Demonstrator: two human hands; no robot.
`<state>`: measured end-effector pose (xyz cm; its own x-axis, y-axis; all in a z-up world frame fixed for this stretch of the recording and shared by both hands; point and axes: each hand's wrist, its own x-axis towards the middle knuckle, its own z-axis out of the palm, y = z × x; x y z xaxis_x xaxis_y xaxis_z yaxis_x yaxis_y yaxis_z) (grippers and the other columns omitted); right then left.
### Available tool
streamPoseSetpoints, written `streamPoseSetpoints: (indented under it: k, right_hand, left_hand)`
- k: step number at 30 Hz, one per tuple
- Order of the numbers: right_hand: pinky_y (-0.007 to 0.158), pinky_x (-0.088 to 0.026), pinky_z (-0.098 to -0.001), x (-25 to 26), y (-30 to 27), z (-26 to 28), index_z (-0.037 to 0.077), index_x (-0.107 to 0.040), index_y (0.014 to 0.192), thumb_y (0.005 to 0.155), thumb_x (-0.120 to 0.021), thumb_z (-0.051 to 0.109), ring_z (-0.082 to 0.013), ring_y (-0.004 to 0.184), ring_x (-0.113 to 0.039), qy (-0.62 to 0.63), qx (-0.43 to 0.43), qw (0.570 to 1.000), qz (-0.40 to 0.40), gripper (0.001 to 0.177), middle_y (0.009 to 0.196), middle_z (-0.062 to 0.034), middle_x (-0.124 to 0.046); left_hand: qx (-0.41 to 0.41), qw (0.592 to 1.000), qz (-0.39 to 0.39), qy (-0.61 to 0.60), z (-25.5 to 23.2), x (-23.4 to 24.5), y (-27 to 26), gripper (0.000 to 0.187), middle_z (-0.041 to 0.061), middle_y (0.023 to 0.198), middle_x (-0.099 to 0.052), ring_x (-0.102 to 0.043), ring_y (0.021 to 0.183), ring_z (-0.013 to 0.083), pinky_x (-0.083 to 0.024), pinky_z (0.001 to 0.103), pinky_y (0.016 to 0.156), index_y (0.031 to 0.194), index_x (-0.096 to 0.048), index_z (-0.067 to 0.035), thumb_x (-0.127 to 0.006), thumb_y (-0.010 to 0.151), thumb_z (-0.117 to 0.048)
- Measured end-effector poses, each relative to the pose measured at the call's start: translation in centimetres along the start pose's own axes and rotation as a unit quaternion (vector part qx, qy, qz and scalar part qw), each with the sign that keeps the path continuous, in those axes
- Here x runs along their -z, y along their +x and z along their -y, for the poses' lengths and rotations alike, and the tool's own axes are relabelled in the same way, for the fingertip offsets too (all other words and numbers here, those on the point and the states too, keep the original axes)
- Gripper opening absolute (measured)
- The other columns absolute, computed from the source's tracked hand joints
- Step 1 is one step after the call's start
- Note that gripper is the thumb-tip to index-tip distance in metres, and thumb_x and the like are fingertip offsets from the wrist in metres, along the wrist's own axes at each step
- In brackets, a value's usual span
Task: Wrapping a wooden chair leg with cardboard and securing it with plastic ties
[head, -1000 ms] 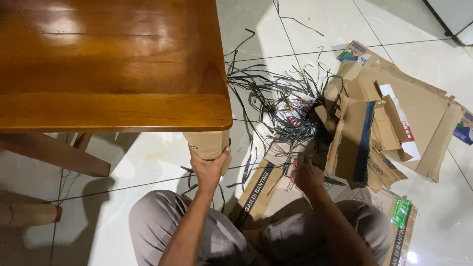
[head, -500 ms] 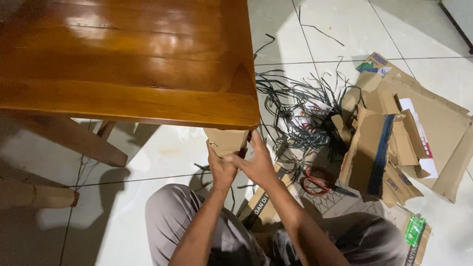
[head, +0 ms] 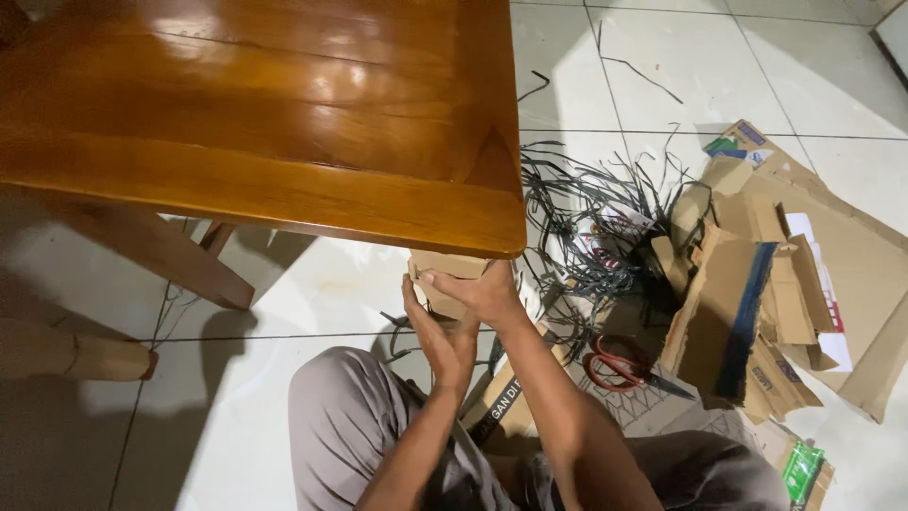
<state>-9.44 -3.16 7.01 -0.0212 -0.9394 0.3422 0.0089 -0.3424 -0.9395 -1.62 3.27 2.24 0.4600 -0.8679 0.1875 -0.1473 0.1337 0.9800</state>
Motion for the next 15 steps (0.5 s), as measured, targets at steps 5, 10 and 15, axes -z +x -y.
streamPoseSetpoints:
  k: [5, 10, 15]
  right_hand:
    - [0.101, -0.051, -0.0499, -0.9, -0.7, -0.8, -0.002, -0.062, 0.127, 0.069, -0.094, 0.001, -0.0207, 0.108, -0.06, 0.045, -0.018, 0.999, 0.018, 0.066, 0.115, -0.0115, -0.069]
    - [0.105, -0.051, -0.0518, 0.9, 0.3, -0.7, 0.001, -0.063, 0.13, 0.074, -0.091, 0.002, -0.0229, 0.113, -0.062, 0.086, -0.03, 0.992, 0.086, 0.063, 0.122, -0.0122, -0.069]
    - [0.104, -0.051, -0.049, 3.9, 2.5, -3.2, 0.011, -0.067, 0.132, 0.076, -0.09, 0.007, -0.0209, 0.115, -0.061, 0.164, -0.08, 0.961, 0.206, 0.061, 0.128, -0.0089, -0.07]
  left_hand:
    - [0.022, 1.0, 0.001, 0.0, -0.2, -0.8, 0.6, 0.105, 0.026, 0.152, -0.039, -0.037, 0.143, 0.0476, -0.029, 0.062, 0.118, 0.16, -0.026, -0.006, -0.087, 0.073, -0.013]
    - [-0.004, 0.999, -0.013, -0.047, 3.5, -2.7, 1.6, 0.1, 0.016, 0.135, -0.06, -0.058, 0.128, 0.0356, -0.042, 0.052, 0.108, 0.155, -0.043, -0.015, -0.092, 0.068, -0.007]
    - [0.062, 0.997, 0.022, -0.032, 6.2, -2.7, 2.1, 0.075, 0.01, 0.112, -0.076, -0.072, 0.109, 0.0302, -0.053, 0.046, 0.093, 0.13, -0.067, -0.021, -0.086, 0.059, -0.003]
